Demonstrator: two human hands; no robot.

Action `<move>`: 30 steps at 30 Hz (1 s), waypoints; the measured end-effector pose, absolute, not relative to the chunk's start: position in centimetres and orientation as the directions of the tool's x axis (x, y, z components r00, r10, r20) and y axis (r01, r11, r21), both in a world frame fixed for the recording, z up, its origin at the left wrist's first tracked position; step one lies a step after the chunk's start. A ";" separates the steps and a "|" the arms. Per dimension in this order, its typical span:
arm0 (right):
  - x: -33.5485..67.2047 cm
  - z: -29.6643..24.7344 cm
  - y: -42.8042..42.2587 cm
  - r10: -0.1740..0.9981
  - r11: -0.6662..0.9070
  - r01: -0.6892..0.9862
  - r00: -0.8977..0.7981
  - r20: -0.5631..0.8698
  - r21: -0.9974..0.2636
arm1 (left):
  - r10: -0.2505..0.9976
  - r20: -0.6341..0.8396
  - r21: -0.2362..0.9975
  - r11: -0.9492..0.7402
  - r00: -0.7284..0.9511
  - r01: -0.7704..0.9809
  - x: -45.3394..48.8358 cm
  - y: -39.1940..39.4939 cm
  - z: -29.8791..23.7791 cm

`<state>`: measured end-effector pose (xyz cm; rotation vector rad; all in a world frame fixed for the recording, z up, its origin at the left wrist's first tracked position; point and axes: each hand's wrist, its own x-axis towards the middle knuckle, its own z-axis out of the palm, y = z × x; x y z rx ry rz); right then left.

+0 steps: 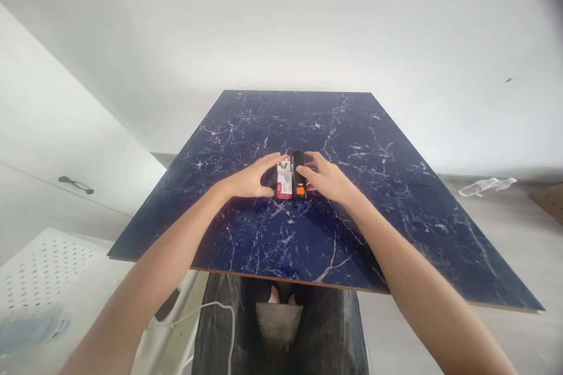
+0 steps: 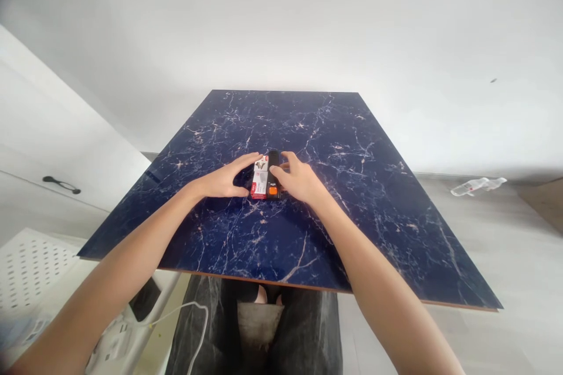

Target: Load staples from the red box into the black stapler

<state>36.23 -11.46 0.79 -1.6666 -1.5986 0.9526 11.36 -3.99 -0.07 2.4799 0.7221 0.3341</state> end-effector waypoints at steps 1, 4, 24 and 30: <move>36.1 0.8 -11.5 0.998 -0.061 0.570 0.023 -0.059 -0.819 | 0.551 0.057 0.565 -0.705 0.832 0.428 11.3 -4.0 0.1; 35.6 1.2 -11.8 0.998 -0.035 0.661 0.066 0.011 -0.750 | 0.569 0.034 0.571 -0.686 0.822 0.452 11.3 -4.1 0.3; 31.7 1.6 -14.2 0.990 -0.021 0.920 0.073 0.120 -0.391 | 0.667 0.236 0.559 -0.688 0.706 0.463 13.1 -5.0 -0.4; 33.4 2.3 -13.7 0.994 -0.027 0.886 0.074 0.083 -0.463 | 0.672 0.263 0.626 -0.665 0.692 0.408 13.2 -4.1 -0.7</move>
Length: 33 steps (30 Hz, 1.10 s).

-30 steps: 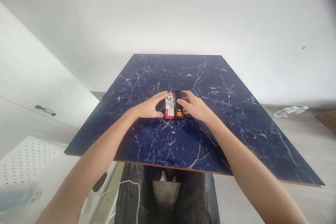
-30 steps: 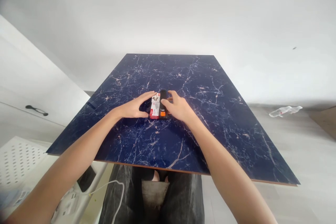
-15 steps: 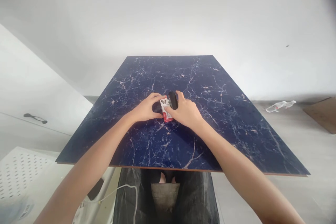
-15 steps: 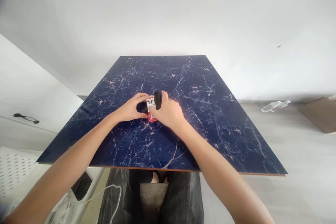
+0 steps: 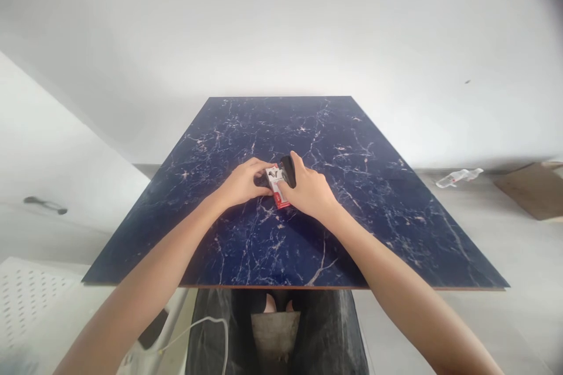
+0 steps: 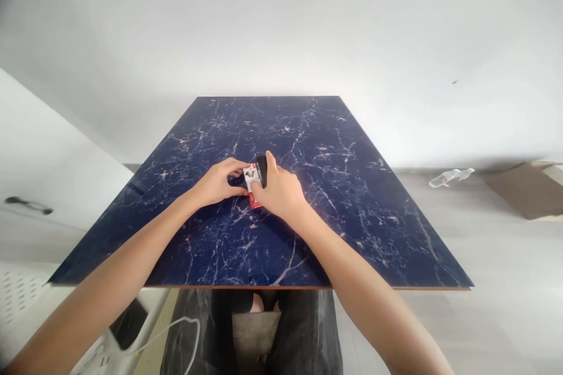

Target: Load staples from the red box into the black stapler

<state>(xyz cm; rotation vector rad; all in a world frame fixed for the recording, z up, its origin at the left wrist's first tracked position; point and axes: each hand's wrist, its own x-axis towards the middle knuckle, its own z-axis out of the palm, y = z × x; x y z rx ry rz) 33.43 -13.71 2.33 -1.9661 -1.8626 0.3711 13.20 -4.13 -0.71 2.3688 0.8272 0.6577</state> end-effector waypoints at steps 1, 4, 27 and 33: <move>34.0 2.6 -13.6 0.994 -0.047 0.876 0.091 0.068 -0.480 | 0.661 0.272 0.643 -0.665 0.699 0.379 13.5 -3.9 -0.8; 36.3 3.1 -13.3 0.989 -0.102 0.851 0.144 0.041 -0.516 | 0.611 0.298 0.644 -0.696 0.733 0.318 15.3 -2.7 -0.9; 59.8 2.0 -14.5 0.850 -0.450 0.735 0.527 0.010 -0.506 | 0.406 0.157 0.436 -0.847 0.900 0.305 41.9 -0.4 0.9; 52.8 3.1 -14.0 0.680 -0.243 0.897 0.428 0.595 -0.368 | 0.549 0.203 0.485 -0.775 0.811 0.404 31.3 -1.5 1.2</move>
